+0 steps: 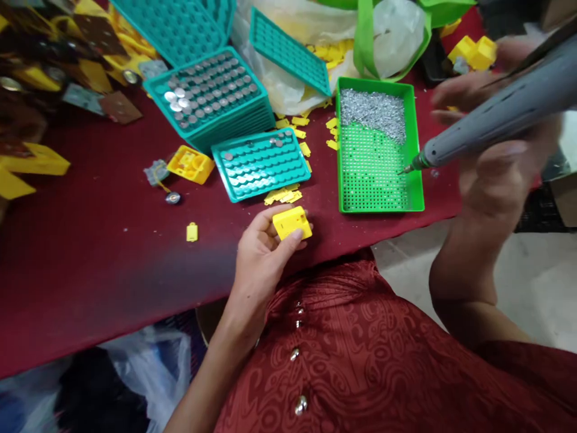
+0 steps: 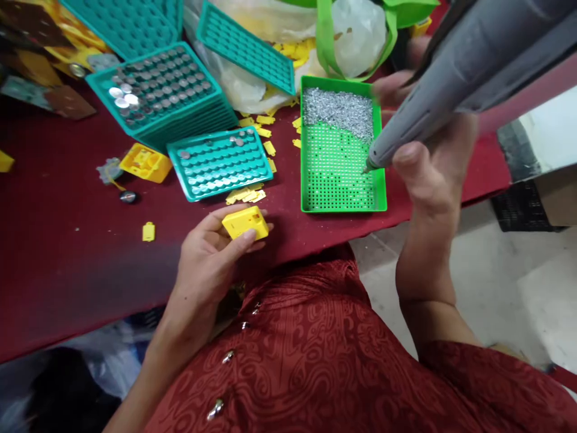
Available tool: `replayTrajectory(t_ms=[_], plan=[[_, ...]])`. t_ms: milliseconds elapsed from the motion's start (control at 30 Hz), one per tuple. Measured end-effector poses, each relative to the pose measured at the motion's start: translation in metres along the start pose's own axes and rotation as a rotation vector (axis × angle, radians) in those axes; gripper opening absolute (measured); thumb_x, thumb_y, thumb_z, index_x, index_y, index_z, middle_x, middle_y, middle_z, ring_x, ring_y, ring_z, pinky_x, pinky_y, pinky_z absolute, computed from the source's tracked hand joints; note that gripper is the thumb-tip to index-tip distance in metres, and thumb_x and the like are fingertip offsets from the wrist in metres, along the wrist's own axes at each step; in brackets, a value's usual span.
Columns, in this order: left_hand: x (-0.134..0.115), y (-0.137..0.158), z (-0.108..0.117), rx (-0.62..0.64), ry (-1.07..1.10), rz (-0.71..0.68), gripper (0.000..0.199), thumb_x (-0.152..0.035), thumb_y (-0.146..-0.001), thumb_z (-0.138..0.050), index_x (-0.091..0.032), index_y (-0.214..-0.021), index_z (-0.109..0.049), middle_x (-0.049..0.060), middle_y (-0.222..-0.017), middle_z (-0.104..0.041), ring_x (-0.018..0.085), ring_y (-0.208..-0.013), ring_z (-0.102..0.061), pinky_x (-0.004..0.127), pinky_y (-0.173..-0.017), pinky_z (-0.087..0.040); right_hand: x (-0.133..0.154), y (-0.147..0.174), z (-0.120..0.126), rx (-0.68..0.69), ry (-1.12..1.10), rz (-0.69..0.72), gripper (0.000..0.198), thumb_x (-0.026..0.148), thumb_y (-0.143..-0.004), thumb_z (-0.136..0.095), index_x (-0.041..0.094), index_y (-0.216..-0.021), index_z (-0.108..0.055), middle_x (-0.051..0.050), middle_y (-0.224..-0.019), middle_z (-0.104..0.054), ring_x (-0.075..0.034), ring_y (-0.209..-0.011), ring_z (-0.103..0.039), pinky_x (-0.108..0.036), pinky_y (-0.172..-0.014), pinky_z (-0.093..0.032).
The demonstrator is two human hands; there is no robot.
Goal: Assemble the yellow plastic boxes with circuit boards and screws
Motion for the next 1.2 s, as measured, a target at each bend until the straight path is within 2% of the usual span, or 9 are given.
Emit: replayTrajectory(t_ms=[100,200,300,433,700,800,900,1067,1200], plan=[[-0.001,0.001,-0.003,-0.013,-0.017,0.008,0.056,-0.037,-0.072,-0.1,-0.022,-0.116,-0.069,0.007,-0.111,-0.084,0.02,-0.093,-0.082,0.024,-0.07,-0.067,0.012,-0.003,0.003,-0.074,-0.162,0.185,0.068,0.082,-0.085,-0.075,0.025,-0.119,-0.061,-0.004,-0.094,-0.068,-0.02,-0.081,-0.07,-0.036,-0.076,-0.06],[-0.001,0.002,-0.007,-0.023,-0.024,0.024,0.056,-0.036,-0.072,-0.1,-0.021,-0.116,-0.069,0.008,-0.113,-0.084,0.021,-0.094,-0.082,0.024,-0.07,-0.067,0.0,0.004,-0.003,-0.149,-0.113,0.116,0.072,0.09,-0.086,-0.066,0.028,-0.12,-0.052,0.0,-0.083,-0.061,-0.016,-0.065,-0.06,-0.033,-0.062,-0.056],[0.0,0.001,-0.012,-0.013,-0.024,0.038,0.055,-0.035,-0.072,-0.1,-0.021,-0.115,-0.07,0.008,-0.112,-0.084,0.022,-0.094,-0.084,0.024,-0.07,-0.067,-0.011,0.015,-0.001,-0.269,0.09,0.038,0.085,0.103,-0.084,-0.047,0.027,-0.122,-0.044,0.002,-0.078,-0.056,-0.012,-0.057,-0.053,-0.031,-0.056,-0.052],[0.001,-0.001,-0.016,-0.017,-0.033,0.043,0.052,-0.034,-0.074,-0.099,-0.022,-0.116,-0.071,0.007,-0.113,-0.085,0.022,-0.096,-0.084,0.024,-0.07,-0.068,-0.02,0.022,0.005,-0.359,0.188,0.028,0.086,0.106,-0.085,-0.035,0.027,-0.117,-0.04,0.003,-0.074,-0.049,-0.012,-0.054,-0.048,-0.031,-0.053,-0.048],[0.001,-0.002,-0.018,-0.033,0.018,0.038,0.05,-0.03,-0.071,-0.102,-0.022,-0.112,-0.074,0.004,-0.107,-0.086,0.02,-0.091,-0.086,0.018,-0.067,-0.067,-0.024,0.024,0.003,-0.375,0.06,0.071,0.075,0.097,-0.089,-0.049,0.026,-0.112,-0.044,0.004,-0.071,-0.047,-0.01,-0.053,-0.047,-0.029,-0.051,-0.046],[0.0,-0.002,-0.018,-0.037,0.032,0.035,0.05,-0.028,-0.071,-0.102,-0.021,-0.112,-0.074,0.004,-0.107,-0.087,0.019,-0.091,-0.086,0.017,-0.066,-0.067,-0.021,0.023,0.004,-0.428,-0.057,0.199,0.069,0.091,-0.091,-0.057,0.026,-0.107,-0.044,0.009,-0.066,-0.039,-0.006,-0.045,-0.042,-0.023,-0.042,-0.038],[-0.002,-0.002,-0.019,-0.026,0.036,0.032,0.048,-0.027,-0.074,-0.101,-0.022,-0.113,-0.074,0.003,-0.108,-0.087,0.019,-0.092,-0.086,0.017,-0.068,-0.067,-0.022,0.022,0.004,-0.421,-0.173,0.286,0.057,0.078,-0.096,-0.066,0.025,-0.107,-0.049,0.009,-0.065,-0.042,-0.005,-0.044,-0.044,-0.022,-0.04,-0.039],[-0.003,0.0,-0.019,-0.028,0.025,0.035,0.045,-0.027,-0.076,-0.1,-0.023,-0.113,-0.075,0.003,-0.11,-0.087,0.017,-0.092,-0.086,0.017,-0.07,-0.068,-0.025,0.024,0.007,-0.452,-0.173,0.278,0.06,0.079,-0.095,-0.067,0.024,-0.108,-0.047,0.01,-0.066,-0.043,-0.005,-0.045,-0.046,-0.022,-0.039,-0.041],[-0.002,0.002,-0.019,-0.04,0.031,0.05,0.046,-0.027,-0.074,-0.101,-0.023,-0.113,-0.075,0.003,-0.108,-0.087,0.018,-0.092,-0.086,0.017,-0.069,-0.068,-0.026,0.024,0.003,-0.461,-0.25,0.295,0.059,0.072,-0.093,-0.075,0.02,-0.105,-0.051,0.01,-0.065,-0.046,-0.004,-0.045,-0.047,-0.021,-0.039,-0.042]])
Point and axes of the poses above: each hand's wrist, its own y-axis away from the middle knuckle, its own z-axis out of the back of the hand, x = y × z, the point moved 10 cm from there along -y, towards the middle knuckle
